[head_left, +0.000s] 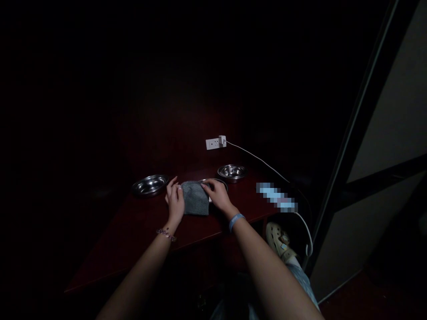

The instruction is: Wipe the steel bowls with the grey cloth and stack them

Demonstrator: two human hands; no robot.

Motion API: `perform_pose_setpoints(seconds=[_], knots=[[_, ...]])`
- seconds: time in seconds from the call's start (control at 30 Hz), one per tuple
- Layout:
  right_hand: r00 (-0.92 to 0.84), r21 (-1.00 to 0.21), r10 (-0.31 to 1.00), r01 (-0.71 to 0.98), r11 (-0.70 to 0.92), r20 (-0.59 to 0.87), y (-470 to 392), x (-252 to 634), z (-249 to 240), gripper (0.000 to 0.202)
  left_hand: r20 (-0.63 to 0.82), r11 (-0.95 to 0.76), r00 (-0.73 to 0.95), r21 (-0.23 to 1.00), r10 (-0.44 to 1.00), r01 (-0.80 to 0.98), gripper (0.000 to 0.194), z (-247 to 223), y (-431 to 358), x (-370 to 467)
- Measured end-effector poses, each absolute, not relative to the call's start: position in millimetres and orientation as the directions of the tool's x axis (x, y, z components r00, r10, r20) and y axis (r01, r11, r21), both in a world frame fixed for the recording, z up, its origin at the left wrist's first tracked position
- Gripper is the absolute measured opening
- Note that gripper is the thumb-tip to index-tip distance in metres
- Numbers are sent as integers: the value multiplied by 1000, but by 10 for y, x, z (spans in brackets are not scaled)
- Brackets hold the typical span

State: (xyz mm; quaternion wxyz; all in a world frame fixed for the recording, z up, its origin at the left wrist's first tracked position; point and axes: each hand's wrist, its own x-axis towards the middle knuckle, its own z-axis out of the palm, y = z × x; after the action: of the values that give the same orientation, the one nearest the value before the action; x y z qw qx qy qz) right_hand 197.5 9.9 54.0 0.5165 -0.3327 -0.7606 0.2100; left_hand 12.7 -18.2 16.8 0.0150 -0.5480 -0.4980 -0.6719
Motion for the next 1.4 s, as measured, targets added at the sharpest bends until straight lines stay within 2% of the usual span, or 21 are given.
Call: perform_pose_setpoints(seconds=[0.2, 0.37, 0.43, 0.5, 0.57, 0.67, 0.7, 0.8, 0.9, 1.03, 1.17, 1.3, 1.4], knots=[[-148, -655, 712, 301, 693, 686, -33, 1863, 710, 24, 751, -385, -355, 613, 557, 690, 25, 406, -374, -57], [-82, -781, 780, 29, 624, 620, -234, 1718, 990, 36, 820, -486, -265, 526, 507, 698, 23, 816, -749, -239], [-85, -798, 795, -116, 591, 601, -346, 1682, 1166, 44, 836, -501, -298, 522, 461, 690, 25, 1001, -942, -228], [-96, -770, 768, -186, 611, 633, -459, 1660, 1331, 48, 838, -512, -369, 539, 401, 668, 25, 1174, -1098, -193], [-94, -738, 733, -130, 662, 674, -540, 1636, 1437, 45, 820, -534, -382, 569, 426, 625, 24, 1324, -1170, -171], [-97, -758, 754, -10, 652, 650, -552, 1583, 1465, 47, 705, -559, -204, 677, 679, 479, 31, 1500, -1120, -209], [-91, -773, 770, -2, 634, 632, -529, 1562, 1458, 49, 680, -564, -168, 700, 714, 438, 32, 1545, -1082, -238], [-88, -785, 781, -3, 620, 618, -423, 1509, 1470, 53, 703, -596, -200, 693, 682, 405, 31, 1652, -989, -339], [-144, -755, 755, 73, 652, 639, -327, 1486, 1557, 52, 746, -605, -222, 648, 629, 464, 29, 1715, -975, -431], [-141, -635, 676, 246, 732, 724, -244, 1456, 1673, 48, 753, -593, -209, 630, 624, 502, 28, 1694, -1013, -545], [-264, -526, 644, 400, 751, 718, -244, 1393, 1727, 40, 709, -573, -178, 670, 683, 472, 34, 1578, -995, -655], [-326, -463, 590, 391, 795, 739, -360, 1400, 1827, 43, 661, -549, -208, 728, 721, 411, 33, 1571, -1023, -692], [-371, -438, 537, 321, 840, 758, -422, 1432, 1913, 48, 656, -575, -188, 741, 731, 348, 30, 1653, -1107, -666]])
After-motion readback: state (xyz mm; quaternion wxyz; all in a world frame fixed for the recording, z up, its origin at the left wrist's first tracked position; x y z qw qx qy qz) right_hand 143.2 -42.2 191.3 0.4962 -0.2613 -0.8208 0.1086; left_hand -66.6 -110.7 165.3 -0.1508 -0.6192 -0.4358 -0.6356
